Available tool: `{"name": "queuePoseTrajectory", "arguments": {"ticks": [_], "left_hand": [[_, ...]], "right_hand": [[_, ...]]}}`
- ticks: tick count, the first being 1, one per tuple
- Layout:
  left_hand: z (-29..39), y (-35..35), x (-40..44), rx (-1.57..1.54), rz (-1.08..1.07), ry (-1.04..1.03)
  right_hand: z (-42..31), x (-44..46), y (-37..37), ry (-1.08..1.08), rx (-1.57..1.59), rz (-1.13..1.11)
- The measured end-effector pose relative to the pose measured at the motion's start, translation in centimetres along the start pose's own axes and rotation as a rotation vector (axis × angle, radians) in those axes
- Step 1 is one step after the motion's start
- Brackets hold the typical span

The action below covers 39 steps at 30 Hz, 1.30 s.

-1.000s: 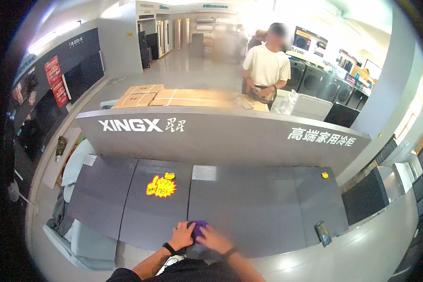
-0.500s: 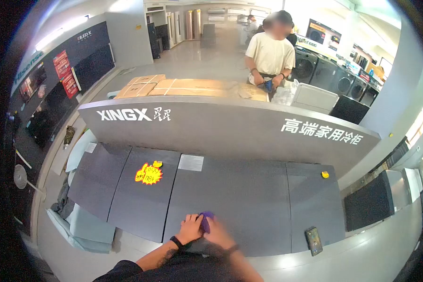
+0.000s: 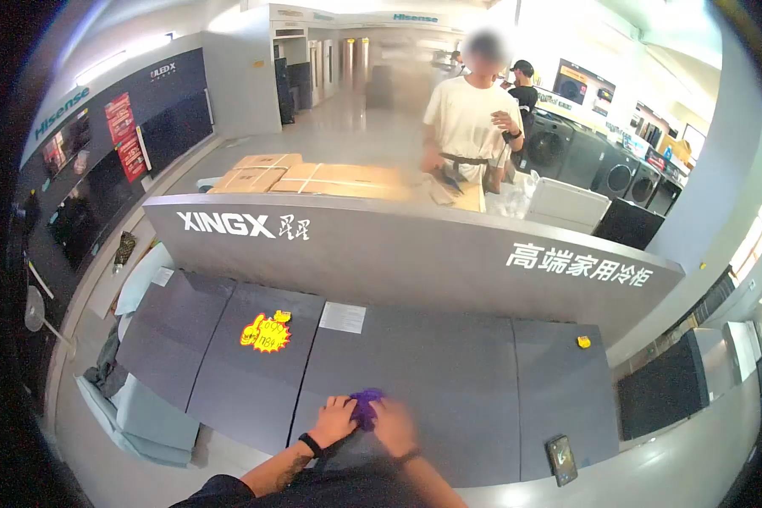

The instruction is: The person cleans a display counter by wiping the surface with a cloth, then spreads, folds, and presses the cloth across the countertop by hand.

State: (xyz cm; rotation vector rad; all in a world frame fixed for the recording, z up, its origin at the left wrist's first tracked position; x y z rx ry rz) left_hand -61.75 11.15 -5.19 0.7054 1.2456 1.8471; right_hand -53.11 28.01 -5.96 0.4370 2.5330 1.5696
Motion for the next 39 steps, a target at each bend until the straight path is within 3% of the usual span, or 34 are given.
{"name": "queuePoseTrajectory", "arguments": {"ticks": [3, 6, 9, 12, 18, 21, 26, 30, 33, 36, 39], "left_hand": [[-0.7, -0.3, -0.7, -0.018, 0.030, -0.057], [-1.5, 0.7, -2.3, -0.049, -0.045, -0.138], [-1.5, 0.9, -4.3, -0.082, -0.135, -0.171], [-1.7, -1.0, -3.1, -0.046, -0.018, -0.160], [0.7, -0.3, 1.8, 0.019, -0.077, -0.021], [1.0, -1.1, 0.2, 0.074, -0.076, -0.076], [0.8, -1.5, -3.1, -0.131, -0.027, -0.145], [1.7, -0.7, -1.4, -0.284, -0.008, 0.078], [2.6, 2.0, 1.5, -0.311, -0.065, -0.141], [5.1, 3.9, 1.7, -0.149, -0.185, -0.043], [6.7, 3.4, -0.3, -0.124, -0.280, -0.058]], "right_hand": [[-0.9, -0.5, 1.0, -0.108, 0.108, -0.064], [-3.1, -2.6, 3.4, -0.062, 0.053, -0.174], [-3.6, -4.1, 2.2, -0.038, -0.003, -0.160], [-2.5, -2.8, 1.4, -0.076, 0.136, -0.117], [-1.3, 1.0, 1.6, -0.105, 0.079, -0.058], [-1.5, -0.8, 1.3, -0.053, -0.059, -0.061], [-1.3, -3.8, 2.4, -0.092, 0.141, -0.111], [-0.9, -2.5, 3.3, -0.161, 0.224, -0.064], [0.5, -0.6, 2.6, -0.074, 0.255, -0.137], [0.6, -0.1, 3.6, -0.093, 0.215, -0.268], [0.6, -3.2, 1.9, -0.060, 0.062, -0.186]]}}
Point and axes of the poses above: each hand's wrist, its own x-axis towards the middle knuckle, its own y-axis out of the back of the hand, z = x × y, the point moved 1 cm from there along x, towards the middle knuckle, and after that the axes turned 14 degrees about -y, right-handed, at the moved point
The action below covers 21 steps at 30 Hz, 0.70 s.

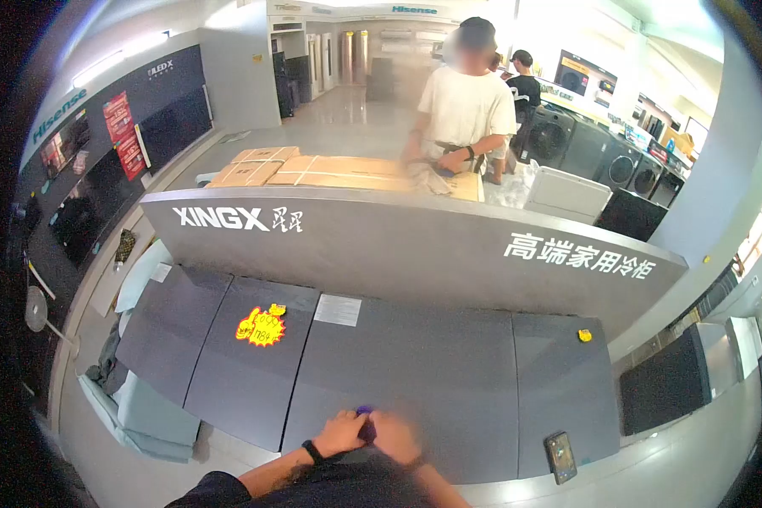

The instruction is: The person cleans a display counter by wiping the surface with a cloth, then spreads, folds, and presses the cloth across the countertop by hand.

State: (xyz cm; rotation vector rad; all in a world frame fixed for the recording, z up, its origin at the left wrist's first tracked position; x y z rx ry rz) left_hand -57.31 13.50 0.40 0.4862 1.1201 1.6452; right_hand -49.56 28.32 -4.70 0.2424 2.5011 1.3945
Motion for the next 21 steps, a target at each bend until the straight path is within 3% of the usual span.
{"name": "queuePoseTrajectory", "arguments": {"ticks": [3, 6, 9, 12, 16, 18, 21], "left_hand": [[-1.4, -3.5, -0.6, 0.031, 0.081, -0.008], [-2.8, -3.9, 1.1, -0.093, 0.056, 0.013], [-3.0, -3.6, 1.5, -0.093, 0.149, -0.066], [-1.9, -3.4, 1.5, -0.013, 0.098, 0.044], [-2.0, -4.0, 1.4, -0.018, 0.061, 0.075], [-1.7, -3.1, 1.5, -0.011, 0.085, 0.075], [-1.8, -3.4, 0.9, -0.026, 0.180, 0.040]], "right_hand": [[-0.5, -1.2, 1.1, -0.140, 0.166, -0.111], [1.4, 0.0, 0.7, -0.099, 0.369, -0.084], [-3.8, -0.5, 9.8, -0.037, 0.396, -0.108], [-10.3, -5.8, 23.1, 0.446, 0.597, 0.526], [-11.8, -13.5, 34.8, 0.688, 0.230, 1.257], [-11.4, -14.5, 38.6, 0.663, 0.092, 1.420], [-10.7, -14.2, 42.0, 0.542, -0.020, 1.440]]}}
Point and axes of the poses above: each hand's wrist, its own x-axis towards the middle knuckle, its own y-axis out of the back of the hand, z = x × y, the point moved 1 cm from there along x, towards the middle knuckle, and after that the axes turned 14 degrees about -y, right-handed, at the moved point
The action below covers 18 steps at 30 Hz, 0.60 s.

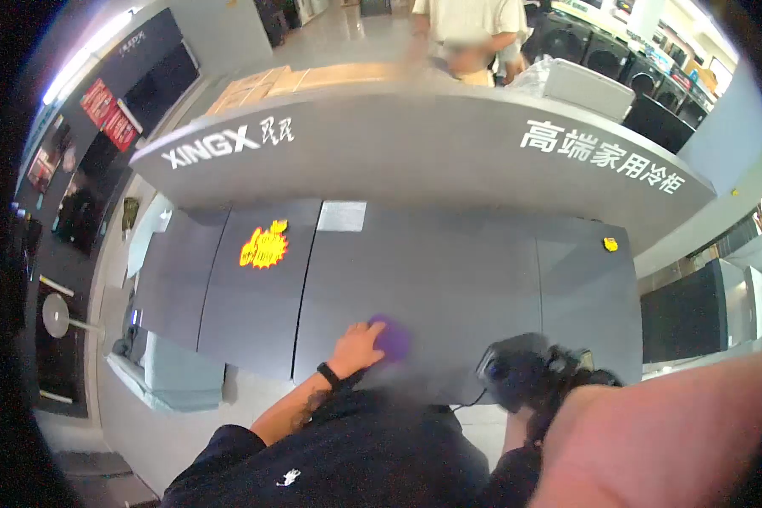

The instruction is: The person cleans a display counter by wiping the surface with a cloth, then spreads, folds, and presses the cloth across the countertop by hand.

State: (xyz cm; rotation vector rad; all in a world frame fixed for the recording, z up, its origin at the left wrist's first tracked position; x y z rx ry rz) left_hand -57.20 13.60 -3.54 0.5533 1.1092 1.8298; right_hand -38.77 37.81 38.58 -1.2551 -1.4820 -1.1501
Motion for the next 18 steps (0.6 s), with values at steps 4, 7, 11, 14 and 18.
{"name": "queuePoseTrajectory", "arguments": {"ticks": [4, 7, 11, 14, 18], "left_hand": [[0.0, -0.1, 0.4, 0.022, 0.043, -0.004], [0.4, -0.8, -0.2, 0.052, 0.015, 0.033], [-0.6, -0.8, 0.0, 0.015, 0.026, 0.007], [0.1, 0.4, -0.4, 0.074, 0.045, 0.025], [-1.1, -1.1, -0.5, 0.040, 0.081, -0.060]], "right_hand": [[1.6, -1.0, 0.8, 0.007, -0.093, -0.007], [3.0, -2.3, 0.0, 0.007, -0.115, 0.005], [4.1, -2.8, -0.4, -0.024, -0.106, 0.032], [3.9, -4.1, -1.4, 0.023, -0.001, 0.051], [2.0, -5.9, -2.8, 0.067, 0.242, 0.033]]}}
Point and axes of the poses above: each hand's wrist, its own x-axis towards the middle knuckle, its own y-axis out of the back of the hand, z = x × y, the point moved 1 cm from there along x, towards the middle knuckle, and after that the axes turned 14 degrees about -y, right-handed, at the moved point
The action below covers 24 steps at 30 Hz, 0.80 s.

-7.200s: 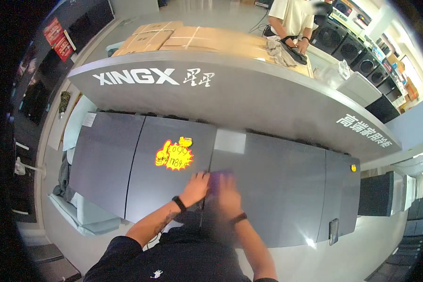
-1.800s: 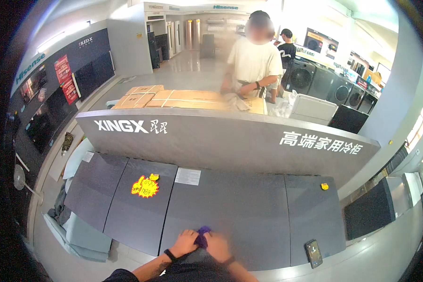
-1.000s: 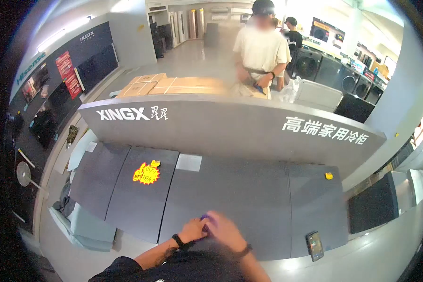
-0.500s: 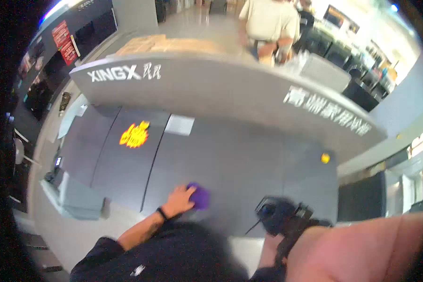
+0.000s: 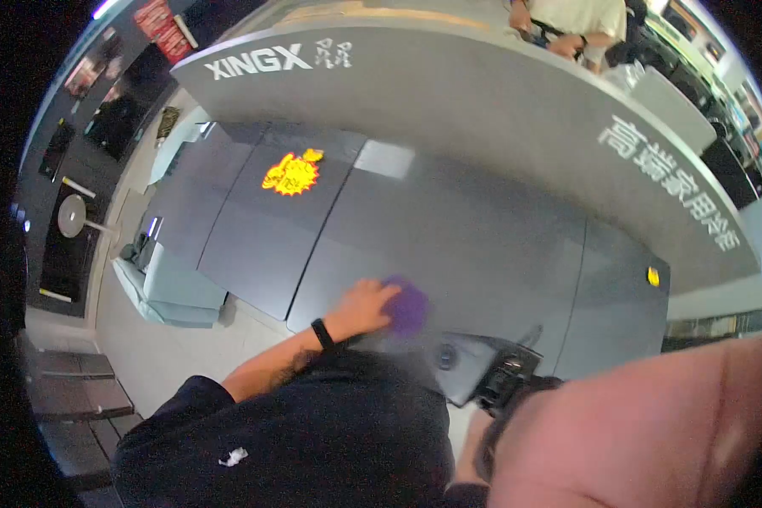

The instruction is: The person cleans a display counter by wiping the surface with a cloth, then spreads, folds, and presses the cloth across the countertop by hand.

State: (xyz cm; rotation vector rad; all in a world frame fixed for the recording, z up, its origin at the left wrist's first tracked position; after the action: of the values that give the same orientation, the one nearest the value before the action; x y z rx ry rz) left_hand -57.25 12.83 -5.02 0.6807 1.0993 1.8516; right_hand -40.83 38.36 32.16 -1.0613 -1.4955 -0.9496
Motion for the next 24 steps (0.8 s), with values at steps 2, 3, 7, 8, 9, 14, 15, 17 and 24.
{"name": "queuePoseTrajectory", "arguments": {"ticks": [2, 3, 7, 8, 9, 14, 15, 17, 24], "left_hand": [[1.7, 1.3, 0.3, -0.017, -0.055, 0.057], [1.6, 2.0, 0.4, -0.008, -0.071, 0.088], [1.1, 1.3, 0.7, 0.013, -0.052, 0.019], [0.9, 0.5, 0.6, 0.056, -0.059, 0.052], [1.4, 1.0, 0.7, 0.074, -0.148, 0.052], [3.5, 4.5, 1.6, -0.248, -0.131, 0.020], [2.7, 2.4, 1.9, -0.234, -0.065, 0.064], [1.7, 0.7, -0.5, -0.123, -0.099, 0.052], [0.7, 0.6, 0.8, -0.025, -0.040, -0.085]], "right_hand": [[-1.3, -0.3, -1.1, 0.006, 0.098, -0.003], [-1.9, -0.8, -1.7, -0.001, 0.137, 0.005], [-3.0, -2.2, -3.1, -0.029, 0.244, 0.034], [-3.3, -2.8, -3.0, -0.029, 0.267, 0.034], [-3.4, -3.0, -2.9, -0.035, 0.277, 0.049], [-4.2, -2.9, -3.4, -0.069, 0.296, 0.082], [-4.5, -3.0, -4.0, -0.089, 0.286, 0.073], [-5.4, -3.7, -5.2, -0.172, 0.212, 0.075], [-4.9, -27.8, -11.0, -0.792, -0.179, -0.836]]}}
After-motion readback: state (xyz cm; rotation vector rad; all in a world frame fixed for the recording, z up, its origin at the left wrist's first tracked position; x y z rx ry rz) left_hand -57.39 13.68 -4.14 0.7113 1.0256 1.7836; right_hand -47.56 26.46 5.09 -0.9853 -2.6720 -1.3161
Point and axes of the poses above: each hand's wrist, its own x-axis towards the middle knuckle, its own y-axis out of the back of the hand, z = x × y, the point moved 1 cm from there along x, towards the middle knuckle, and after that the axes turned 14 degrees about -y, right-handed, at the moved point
